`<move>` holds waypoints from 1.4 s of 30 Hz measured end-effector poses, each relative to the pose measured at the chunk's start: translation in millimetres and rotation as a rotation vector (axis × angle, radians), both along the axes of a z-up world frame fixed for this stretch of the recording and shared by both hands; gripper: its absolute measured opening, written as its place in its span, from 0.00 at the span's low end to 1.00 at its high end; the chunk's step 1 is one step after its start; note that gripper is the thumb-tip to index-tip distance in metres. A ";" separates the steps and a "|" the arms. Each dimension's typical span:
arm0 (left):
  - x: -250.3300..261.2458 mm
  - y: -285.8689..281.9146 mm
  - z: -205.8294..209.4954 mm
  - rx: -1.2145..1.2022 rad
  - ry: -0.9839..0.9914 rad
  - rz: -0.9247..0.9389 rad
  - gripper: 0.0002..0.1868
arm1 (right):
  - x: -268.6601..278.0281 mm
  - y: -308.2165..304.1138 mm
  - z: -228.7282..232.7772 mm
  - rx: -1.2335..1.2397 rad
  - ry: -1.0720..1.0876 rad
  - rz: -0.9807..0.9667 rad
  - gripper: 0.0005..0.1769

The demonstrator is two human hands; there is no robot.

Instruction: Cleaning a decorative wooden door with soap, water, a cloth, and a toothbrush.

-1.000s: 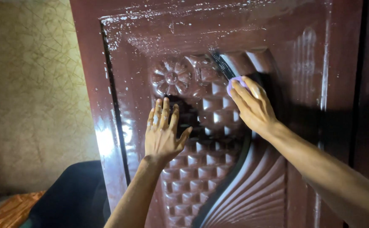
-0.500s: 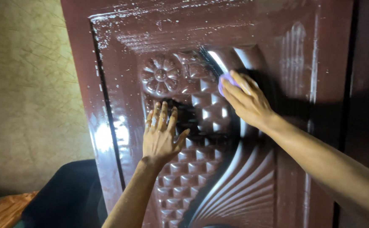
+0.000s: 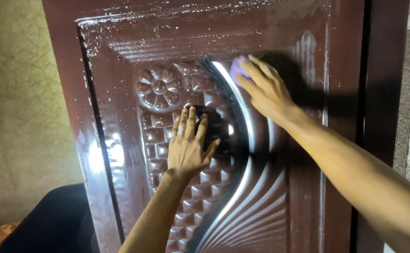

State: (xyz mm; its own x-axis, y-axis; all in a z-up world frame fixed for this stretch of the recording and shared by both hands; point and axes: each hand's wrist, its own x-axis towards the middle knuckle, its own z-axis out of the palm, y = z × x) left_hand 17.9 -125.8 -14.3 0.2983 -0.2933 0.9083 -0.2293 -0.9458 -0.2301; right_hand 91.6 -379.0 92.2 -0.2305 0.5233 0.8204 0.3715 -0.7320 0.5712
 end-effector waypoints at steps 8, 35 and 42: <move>3.4 -10.1 1.0 0.013 -0.002 0.015 0.40 | -7.2 -21.4 -22.5 -0.091 -0.121 0.018 0.32; 26.5 48.0 -1.2 0.006 -0.151 -0.104 0.47 | -4.5 94.5 24.9 0.291 -0.111 -0.114 0.18; 30.4 62.6 -5.0 0.037 -0.153 -0.126 0.47 | -10.2 49.4 20.4 0.310 -0.007 -0.228 0.21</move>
State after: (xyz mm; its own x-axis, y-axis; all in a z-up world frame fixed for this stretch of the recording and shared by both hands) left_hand 48.3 -63.1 -19.3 0.1168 -0.3538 0.9280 -0.3050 -0.9020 -0.3055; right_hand 81.4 -329.6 112.6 -0.1434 0.2888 0.9466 0.1762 -0.9337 0.3116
